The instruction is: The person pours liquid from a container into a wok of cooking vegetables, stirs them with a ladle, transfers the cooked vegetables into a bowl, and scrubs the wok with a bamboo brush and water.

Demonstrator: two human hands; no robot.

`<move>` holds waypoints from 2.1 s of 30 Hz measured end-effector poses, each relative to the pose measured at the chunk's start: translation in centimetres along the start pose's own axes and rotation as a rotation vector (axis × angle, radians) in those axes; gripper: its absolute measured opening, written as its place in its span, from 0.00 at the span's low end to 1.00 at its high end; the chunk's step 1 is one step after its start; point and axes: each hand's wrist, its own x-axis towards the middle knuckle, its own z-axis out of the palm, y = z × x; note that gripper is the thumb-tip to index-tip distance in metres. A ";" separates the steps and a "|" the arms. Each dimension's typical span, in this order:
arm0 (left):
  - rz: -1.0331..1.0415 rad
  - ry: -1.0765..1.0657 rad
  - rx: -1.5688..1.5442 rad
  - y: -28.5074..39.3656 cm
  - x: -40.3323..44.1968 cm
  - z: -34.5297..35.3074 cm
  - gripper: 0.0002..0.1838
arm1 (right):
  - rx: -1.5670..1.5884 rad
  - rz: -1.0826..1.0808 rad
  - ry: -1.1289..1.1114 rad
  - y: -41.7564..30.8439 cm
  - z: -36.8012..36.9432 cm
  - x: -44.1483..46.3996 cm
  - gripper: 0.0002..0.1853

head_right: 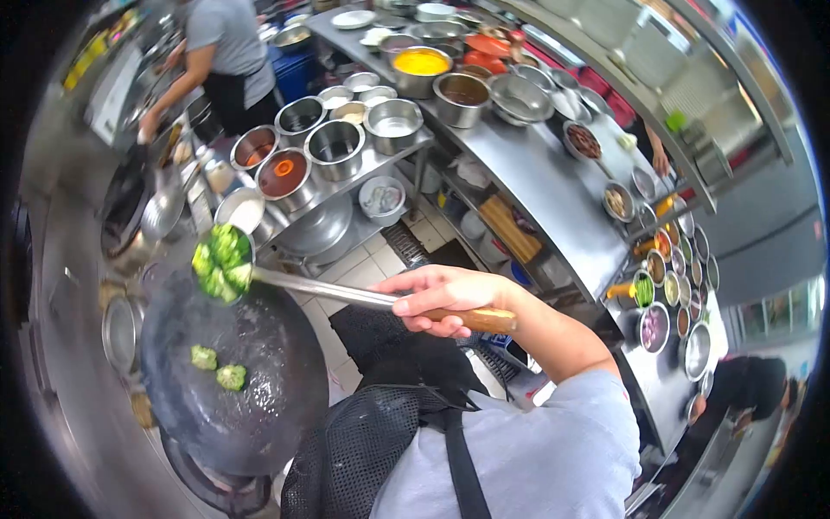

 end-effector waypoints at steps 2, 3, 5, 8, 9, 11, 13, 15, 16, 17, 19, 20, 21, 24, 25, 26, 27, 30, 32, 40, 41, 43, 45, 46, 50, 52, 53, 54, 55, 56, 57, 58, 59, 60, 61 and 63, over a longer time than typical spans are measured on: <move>-0.015 -0.100 0.040 -0.3 -1.4 2.6 0.19 | 0.066 -0.142 0.186 1.3 -0.7 -5.2 0.35; -0.021 -0.150 0.053 -0.4 -2.3 4.0 0.19 | 0.117 -0.185 0.279 1.6 -0.8 -7.7 0.35; -0.025 -0.241 0.080 -0.8 -4.2 7.1 0.20 | 0.140 -0.316 0.372 1.9 -2.6 -12.0 0.35; -0.060 -0.409 0.125 -1.8 -6.6 14.1 0.21 | 0.169 -0.477 0.546 0.7 -6.7 -17.6 0.36; -0.060 -0.460 0.132 -2.4 -7.5 16.6 0.22 | 0.125 -0.491 0.642 -0.1 -8.3 -19.0 0.37; -0.056 -0.573 0.273 -3.3 -8.9 21.3 0.25 | 0.010 -0.505 0.855 -1.5 -12.7 -21.2 0.37; -0.097 -0.585 0.160 -5.4 -9.5 25.8 0.21 | -0.151 -0.533 0.968 -3.2 -17.9 -22.3 0.37; -0.128 -0.659 0.107 -6.2 -10.2 30.4 0.17 | -0.322 -0.521 1.130 -4.8 -22.7 -22.1 0.36; -0.150 -0.685 0.022 -5.9 -11.9 33.4 0.17 | -0.400 -0.500 1.217 -5.5 -24.8 -22.0 0.36; -0.142 -0.725 0.015 -6.2 -12.2 35.7 0.14 | -0.502 -0.467 1.308 -6.2 -26.6 -22.0 0.38; -0.113 -0.767 0.005 -7.4 -11.1 39.5 0.12 | -0.720 -0.411 1.414 -6.0 -32.8 -21.5 0.37; -0.077 -0.790 -0.003 -7.8 -10.8 41.6 0.12 | -0.935 -0.337 1.521 -6.1 -35.4 -21.7 0.35; -0.059 -0.803 0.007 -8.2 -10.2 43.7 0.12 | -1.154 -0.284 1.612 -5.7 -36.8 -21.9 0.32; -0.022 -0.818 0.016 -8.3 -10.0 49.5 0.11 | -1.396 -0.099 1.713 -4.1 -40.9 -23.0 0.34; -0.009 -0.842 0.015 -8.1 -9.9 51.1 0.11 | -1.437 0.007 1.727 -3.6 -41.6 -23.3 0.36; -0.023 -0.837 -0.008 -7.4 -10.9 53.2 0.09 | -1.440 0.006 1.712 -3.5 -41.5 -23.7 0.36; -0.041 -0.860 0.008 -7.3 -10.9 55.2 0.09 | -1.452 -0.030 1.751 -3.8 -40.7 -24.1 0.36; -0.047 -0.869 -0.001 -7.3 -10.5 60.6 0.10 | -1.499 -0.352 1.759 -5.0 -38.0 -23.8 0.37; -0.034 -0.903 0.001 -7.6 -9.3 64.1 0.12 | -1.468 -0.487 1.691 -7.4 -35.9 -22.8 0.38; -0.075 -0.996 -0.025 -4.9 -6.6 75.6 0.05 | -1.823 -0.182 1.314 -18.2 -38.8 -19.3 0.38; -0.086 -0.992 -0.015 -4.7 -6.0 76.6 0.03 | -1.893 -0.109 1.319 -18.2 -39.8 -20.0 0.40; -0.067 -0.983 -0.006 -4.8 -4.5 78.1 0.03 | -2.003 -0.063 1.362 -18.1 -40.4 -22.1 0.46; -0.028 -0.947 -0.002 -4.8 -4.1 79.2 0.06 | -2.028 0.026 1.390 -17.4 -40.7 -24.9 0.46; -0.032 -0.947 0.004 -5.0 -3.9 79.6 0.06 | -2.045 0.031 1.419 -17.3 -40.1 -26.3 0.45; 0.074 -0.962 0.006 -6.0 -2.1 80.9 0.17 | -2.097 0.096 1.528 -15.9 -38.4 -32.4 0.42; 0.131 -0.959 -0.015 -5.8 -3.0 81.2 0.17 | -2.116 0.117 1.562 -15.5 -37.8 -34.4 0.41; 0.132 -0.924 -0.038 -5.9 -3.6 81.1 0.14 | -2.100 0.108 1.598 -15.3 -37.6 -35.2 0.40; 0.134 -0.921 -0.036 -5.6 -4.4 80.5 0.14 | -2.082 0.098 1.634 -14.8 -37.6 -35.9 0.39; 0.100 -0.905 -0.044 -5.3 -4.9 79.9 0.11 | -2.073 0.021 1.651 -14.6 -37.8 -35.6 0.39; 0.064 -0.886 -0.054 -5.0 -5.2 79.2 0.09 | -2.014 -0.120 1.642 -14.6 -37.7 -34.7 0.39; 0.007 -0.875 -0.112 -4.9 -5.0 77.5 0.05 | -1.976 -0.238 1.602 -14.3 -38.2 -33.4 0.37; -0.075 -0.900 -0.177 -4.0 -5.9 75.2 0.06 | -1.935 -0.352 1.552 -13.7 -39.1 -31.9 0.36; -0.146 -0.883 -0.202 -3.3 -6.4 72.5 0.06 | -1.925 -0.429 1.503 -13.2 -40.0 -29.9 0.35; -0.213 -0.855 -0.232 -2.7 -7.1 69.3 0.06 | -1.915 -0.510 1.439 -12.7 -40.8 -27.8 0.34; -0.249 -0.867 -0.245 -1.7 -8.4 65.8 0.07 | -1.907 -0.623 1.352 -12.3 -41.3 -25.7 0.33; -0.309 -0.808 -0.260 -0.4 -10.6 58.1 0.12 | -1.840 -0.856 1.131 -12.1 -40.9 -22.3 0.32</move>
